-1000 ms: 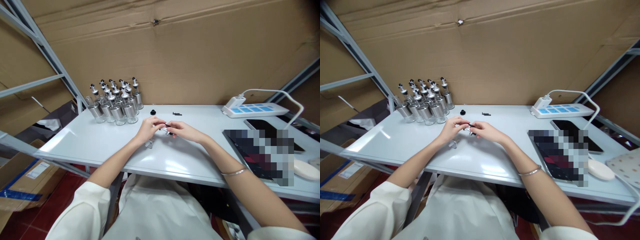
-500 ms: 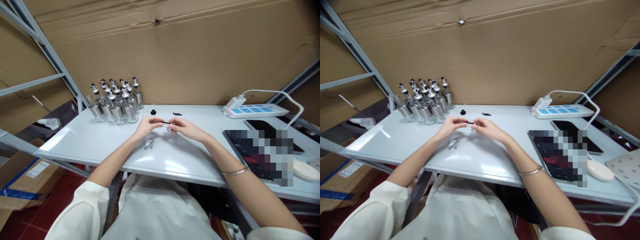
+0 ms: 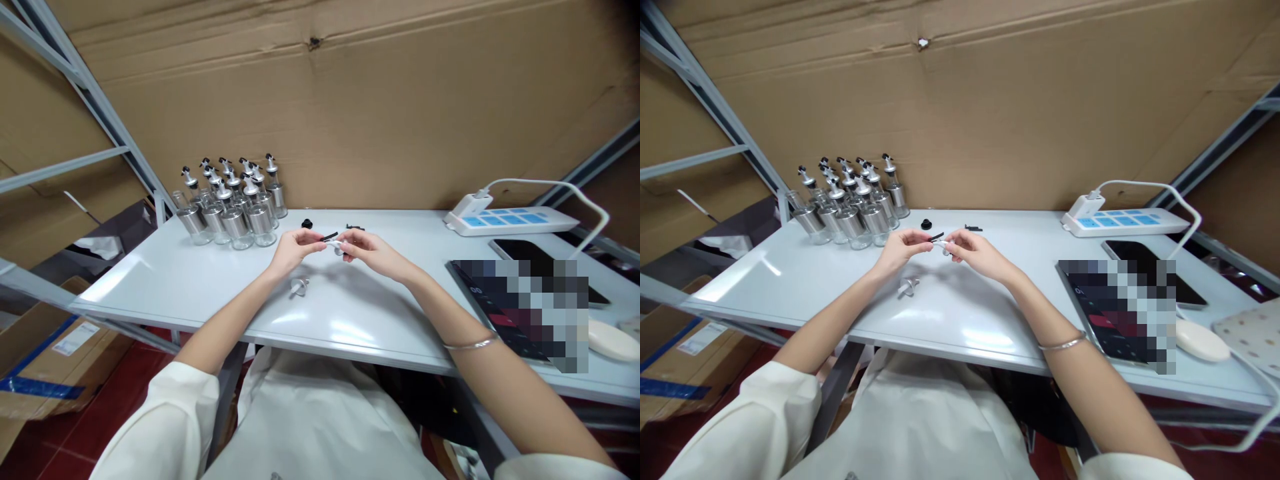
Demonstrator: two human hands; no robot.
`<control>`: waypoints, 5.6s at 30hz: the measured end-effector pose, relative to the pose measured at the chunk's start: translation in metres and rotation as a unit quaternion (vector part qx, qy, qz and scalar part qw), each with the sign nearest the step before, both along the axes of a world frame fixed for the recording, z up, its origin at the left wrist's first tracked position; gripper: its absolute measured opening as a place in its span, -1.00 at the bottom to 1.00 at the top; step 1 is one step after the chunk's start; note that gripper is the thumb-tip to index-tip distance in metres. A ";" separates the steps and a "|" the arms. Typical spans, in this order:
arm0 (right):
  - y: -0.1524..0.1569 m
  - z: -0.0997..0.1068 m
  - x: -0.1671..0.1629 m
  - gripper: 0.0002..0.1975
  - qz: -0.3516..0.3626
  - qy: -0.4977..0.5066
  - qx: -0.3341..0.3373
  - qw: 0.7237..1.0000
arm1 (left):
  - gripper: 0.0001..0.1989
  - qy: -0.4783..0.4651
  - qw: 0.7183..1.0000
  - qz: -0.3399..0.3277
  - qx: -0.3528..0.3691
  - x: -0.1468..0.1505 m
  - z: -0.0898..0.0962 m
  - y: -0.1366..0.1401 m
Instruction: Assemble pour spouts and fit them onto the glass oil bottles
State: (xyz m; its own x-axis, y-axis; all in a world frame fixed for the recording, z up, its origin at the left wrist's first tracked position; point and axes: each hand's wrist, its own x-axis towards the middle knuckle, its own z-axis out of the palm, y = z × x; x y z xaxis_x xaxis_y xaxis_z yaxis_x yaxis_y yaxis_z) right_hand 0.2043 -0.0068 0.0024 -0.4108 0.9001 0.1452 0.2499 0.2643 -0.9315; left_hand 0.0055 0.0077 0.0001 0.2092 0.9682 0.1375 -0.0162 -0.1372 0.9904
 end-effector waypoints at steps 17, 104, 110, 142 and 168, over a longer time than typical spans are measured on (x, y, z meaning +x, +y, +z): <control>-0.005 0.009 0.001 -0.56 0.050 -0.022 0.002 0.998 | -0.67 0.003 0.998 -0.046 -0.041 -0.004 -0.003 0.003; -0.016 0.009 -0.011 -0.62 0.025 -0.015 -0.116 0.993 | -0.80 0.089 0.967 -0.141 0.192 0.003 -0.015 -0.004; -0.014 0.007 -0.009 -0.63 0.024 -0.034 -0.118 0.992 | -0.79 0.105 0.964 -0.133 0.204 0.003 -0.016 -0.004; -0.015 0.004 -0.013 -0.33 0.009 -0.048 -0.066 0.997 | -0.70 0.148 0.943 -0.146 0.261 0.007 -0.015 -0.013; -0.008 -0.002 -0.016 -0.73 -0.080 0.054 0.013 0.995 | -0.72 0.166 0.750 0.504 0.394 -0.104 0.034 0.047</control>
State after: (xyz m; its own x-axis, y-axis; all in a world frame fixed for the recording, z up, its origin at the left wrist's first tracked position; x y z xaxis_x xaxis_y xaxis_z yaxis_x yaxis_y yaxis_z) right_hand 0.1884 -0.0147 0.0008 -0.2432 0.9482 0.2043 0.1886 0.2528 -0.9489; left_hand -0.0987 0.0547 0.0345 -0.4259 0.3028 0.8526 0.7190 -0.4587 0.5222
